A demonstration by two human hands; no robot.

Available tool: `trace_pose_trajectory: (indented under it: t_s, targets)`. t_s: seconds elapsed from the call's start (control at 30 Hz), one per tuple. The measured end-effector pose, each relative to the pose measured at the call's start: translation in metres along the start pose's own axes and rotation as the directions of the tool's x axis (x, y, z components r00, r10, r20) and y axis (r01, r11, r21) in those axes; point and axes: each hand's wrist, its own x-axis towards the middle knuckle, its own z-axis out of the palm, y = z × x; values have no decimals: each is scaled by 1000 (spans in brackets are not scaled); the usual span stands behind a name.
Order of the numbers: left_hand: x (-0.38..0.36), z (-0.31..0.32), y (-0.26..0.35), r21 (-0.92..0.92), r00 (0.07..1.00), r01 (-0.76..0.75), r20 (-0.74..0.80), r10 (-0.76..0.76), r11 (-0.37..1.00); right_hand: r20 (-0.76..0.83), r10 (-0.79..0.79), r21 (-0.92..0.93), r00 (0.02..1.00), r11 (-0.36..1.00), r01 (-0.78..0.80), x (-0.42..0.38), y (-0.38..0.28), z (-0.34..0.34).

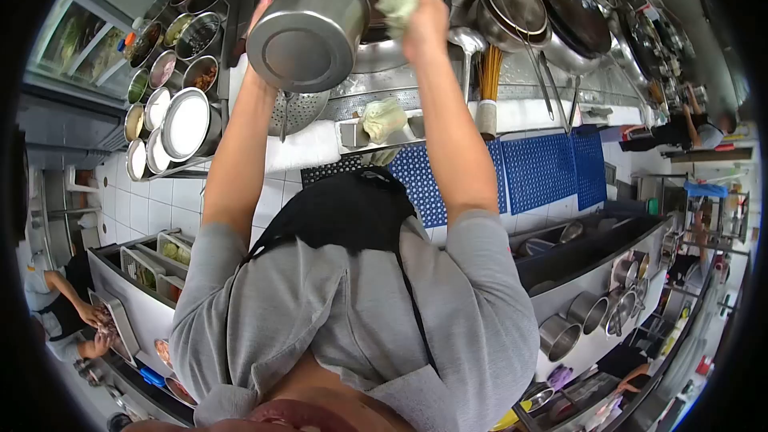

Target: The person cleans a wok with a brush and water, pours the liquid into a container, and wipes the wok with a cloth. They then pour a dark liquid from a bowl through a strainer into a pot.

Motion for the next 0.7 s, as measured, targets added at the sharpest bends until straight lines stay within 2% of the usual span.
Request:
trace_pose_trajectory:
  t_s: [0.03, 0.07, 0.1, 0.13, 0.17, 0.2, 0.23, 0.27, 0.3, 0.33, 0.37, 0.4, 0.43, 0.5, 0.57, 0.6, 0.67, 0.7]
  targets:
    - [1, 14, 1, -28, 998, 51, 33, -50, 998, 81, 8, -133, 997, 991, 3, -8, -7, 18]
    - [-3, 33, 1, -55, 993, 100, 62, -97, 993, 205, 142, -131, 968, 984, -117, -25, -17, 34]
    - [-8, 48, 5, -83, 986, 145, 91, -138, 986, 329, 270, -147, 905, 961, -233, -38, -24, 43]
    - [-12, 57, 11, -75, 983, 155, 111, -146, 985, 583, 279, -138, 763, 959, -246, -34, -23, 30]
    - [5, 43, 16, 100, 988, 111, 96, -120, 989, 582, 225, -132, 781, 974, -182, -34, -26, 30]
    - [34, 17, 23, 271, 993, 66, 80, -91, 960, 582, 172, -126, 795, 985, -121, -37, -28, 32]
    - [37, 16, 30, 436, 996, 28, 64, -62, 899, 580, 122, -118, 806, 991, -65, -42, -29, 35]
    - [36, 14, 35, 551, 998, -57, 17, 58, 833, 496, 47, -70, 867, 997, -14, -45, -32, 43]
    - [36, 11, 47, 534, 998, 24, -60, 9, 845, 431, -23, -168, 902, 980, 105, -43, -30, 44]
    - [21, 26, 53, 585, 994, 39, -109, 30, 810, 368, -111, -266, 923, 939, 219, -37, -27, 44]
    - [1, 40, 55, 636, 987, 57, -154, 55, 770, 376, -331, -350, 865, 814, 464, -33, -18, 51]
    - [-10, 50, 49, 689, 996, 48, -92, 21, 724, 364, -534, -451, 763, 616, 646, -29, -8, 58]
    - [-19, 58, 37, 733, 999, 45, -43, -20, 678, 418, -530, -715, 738, 309, 627, -52, -14, 76]
    - [-31, 79, 17, 777, 994, -81, 19, 105, 625, 615, -534, -673, 580, 28, 739, -62, 18, 87]
    - [-16, 68, 15, 759, 959, -208, 33, 283, 617, 689, -492, -599, 532, 27, 801, -76, 38, 89]
    - [-13, 66, 26, 764, 971, -192, 55, 234, 616, 726, -470, -559, 502, 22, 829, -79, 43, 87]
    - [6, 36, 50, 764, 985, -154, 67, 161, 626, 872, -401, -360, 280, -140, 922, -71, 43, 66]
    - [-5, 44, 61, 747, 999, -42, 39, 19, 664, 920, -357, -249, 162, -211, 945, -65, 40, 55]
